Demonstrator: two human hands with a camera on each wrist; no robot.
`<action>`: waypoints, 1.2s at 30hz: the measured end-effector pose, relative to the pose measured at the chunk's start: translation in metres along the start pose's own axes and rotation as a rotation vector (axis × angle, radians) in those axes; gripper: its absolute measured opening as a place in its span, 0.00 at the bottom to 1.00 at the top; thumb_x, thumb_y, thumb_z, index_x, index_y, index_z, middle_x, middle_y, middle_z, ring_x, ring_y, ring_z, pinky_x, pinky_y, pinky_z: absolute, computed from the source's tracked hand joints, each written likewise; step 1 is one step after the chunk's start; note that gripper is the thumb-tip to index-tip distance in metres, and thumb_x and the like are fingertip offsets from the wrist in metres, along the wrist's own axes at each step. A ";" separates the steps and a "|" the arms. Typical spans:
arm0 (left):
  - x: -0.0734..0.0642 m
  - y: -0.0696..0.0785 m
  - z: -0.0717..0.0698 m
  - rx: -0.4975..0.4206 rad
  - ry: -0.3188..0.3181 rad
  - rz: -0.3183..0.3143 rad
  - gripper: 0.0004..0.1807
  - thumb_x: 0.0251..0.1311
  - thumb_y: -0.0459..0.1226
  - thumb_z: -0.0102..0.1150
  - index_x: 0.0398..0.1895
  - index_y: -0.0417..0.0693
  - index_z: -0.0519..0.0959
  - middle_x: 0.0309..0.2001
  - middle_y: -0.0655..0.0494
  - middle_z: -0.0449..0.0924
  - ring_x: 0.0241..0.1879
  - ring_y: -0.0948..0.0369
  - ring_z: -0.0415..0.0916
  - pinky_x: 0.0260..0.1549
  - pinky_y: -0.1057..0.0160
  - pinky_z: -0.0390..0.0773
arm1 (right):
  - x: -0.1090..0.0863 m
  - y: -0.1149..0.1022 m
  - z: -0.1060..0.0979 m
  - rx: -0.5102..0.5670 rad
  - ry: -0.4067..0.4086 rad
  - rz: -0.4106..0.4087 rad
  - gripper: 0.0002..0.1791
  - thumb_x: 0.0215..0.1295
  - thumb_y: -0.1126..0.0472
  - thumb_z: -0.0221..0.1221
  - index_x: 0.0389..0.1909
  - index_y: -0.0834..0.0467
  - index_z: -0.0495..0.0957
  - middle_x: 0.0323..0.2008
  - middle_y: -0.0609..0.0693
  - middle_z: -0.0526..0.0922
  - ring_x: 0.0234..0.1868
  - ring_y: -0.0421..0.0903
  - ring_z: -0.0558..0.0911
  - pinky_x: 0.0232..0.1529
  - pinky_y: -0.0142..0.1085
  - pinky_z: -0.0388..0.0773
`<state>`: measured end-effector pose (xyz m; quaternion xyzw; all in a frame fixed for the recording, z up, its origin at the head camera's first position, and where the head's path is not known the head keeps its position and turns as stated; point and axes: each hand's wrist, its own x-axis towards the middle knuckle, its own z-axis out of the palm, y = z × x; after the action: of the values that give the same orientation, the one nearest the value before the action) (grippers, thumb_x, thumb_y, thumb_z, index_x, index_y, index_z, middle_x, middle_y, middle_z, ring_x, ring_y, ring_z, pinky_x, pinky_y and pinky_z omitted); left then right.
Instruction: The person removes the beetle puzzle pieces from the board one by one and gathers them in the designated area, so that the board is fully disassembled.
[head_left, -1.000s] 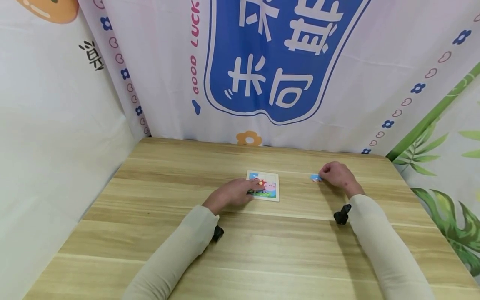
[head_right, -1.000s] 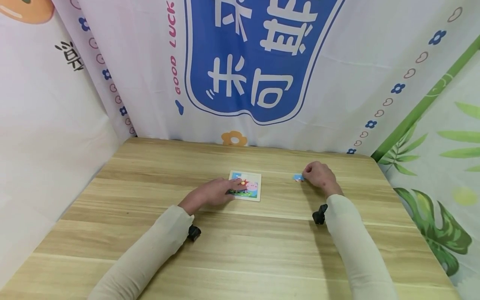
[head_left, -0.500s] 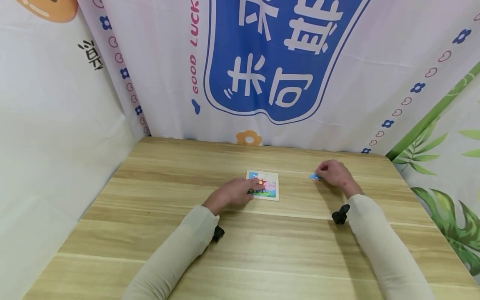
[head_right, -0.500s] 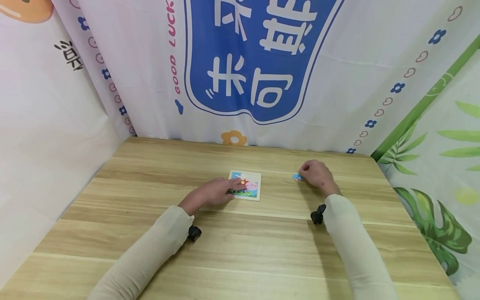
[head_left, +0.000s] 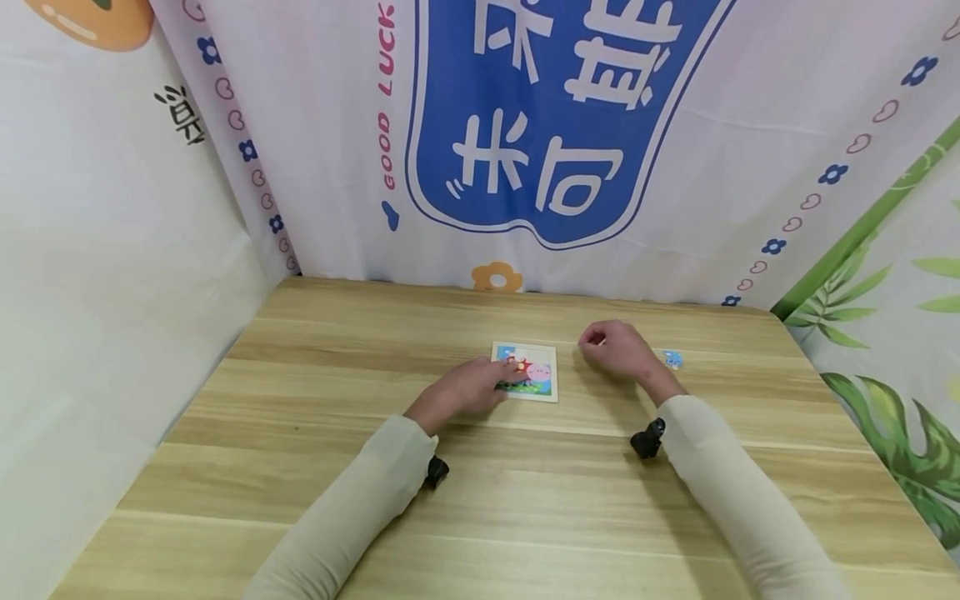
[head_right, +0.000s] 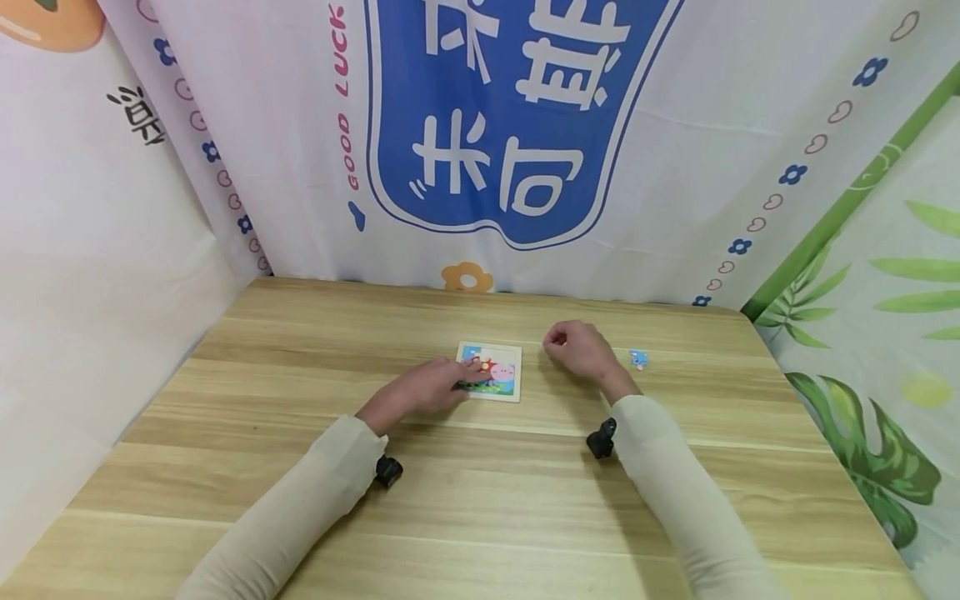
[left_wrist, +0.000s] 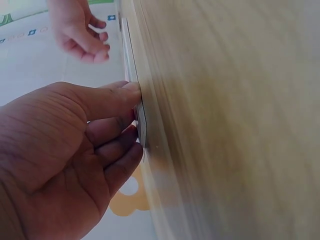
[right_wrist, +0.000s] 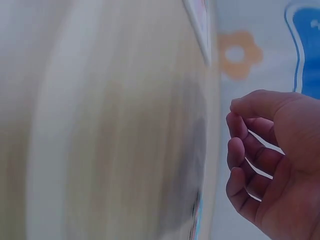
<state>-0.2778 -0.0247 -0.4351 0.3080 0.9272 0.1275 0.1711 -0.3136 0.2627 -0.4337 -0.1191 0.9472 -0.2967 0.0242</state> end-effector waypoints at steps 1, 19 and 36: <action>0.000 0.000 0.000 0.003 0.003 0.002 0.29 0.77 0.39 0.55 0.78 0.64 0.66 0.79 0.58 0.57 0.76 0.49 0.55 0.70 0.50 0.61 | 0.001 -0.005 0.003 0.000 -0.010 -0.014 0.09 0.73 0.61 0.59 0.42 0.61 0.86 0.40 0.52 0.85 0.43 0.50 0.80 0.48 0.48 0.77; 0.001 -0.001 -0.001 -0.031 0.078 0.070 0.23 0.73 0.35 0.61 0.69 0.54 0.76 0.67 0.51 0.75 0.28 0.59 0.65 0.32 0.62 0.69 | 0.024 -0.043 0.042 0.075 -0.165 -0.215 0.09 0.74 0.65 0.61 0.48 0.57 0.88 0.46 0.48 0.87 0.42 0.45 0.80 0.47 0.41 0.78; -0.001 -0.004 -0.001 -0.085 0.093 0.096 0.23 0.72 0.33 0.61 0.69 0.54 0.78 0.68 0.48 0.74 0.48 0.58 0.74 0.48 0.56 0.73 | 0.030 -0.050 0.054 0.045 -0.178 -0.254 0.12 0.73 0.67 0.60 0.51 0.57 0.88 0.50 0.50 0.87 0.54 0.47 0.80 0.59 0.46 0.75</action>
<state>-0.2800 -0.0286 -0.4358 0.3382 0.9121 0.1888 0.1344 -0.3254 0.1856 -0.4486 -0.2631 0.9118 -0.3066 0.0732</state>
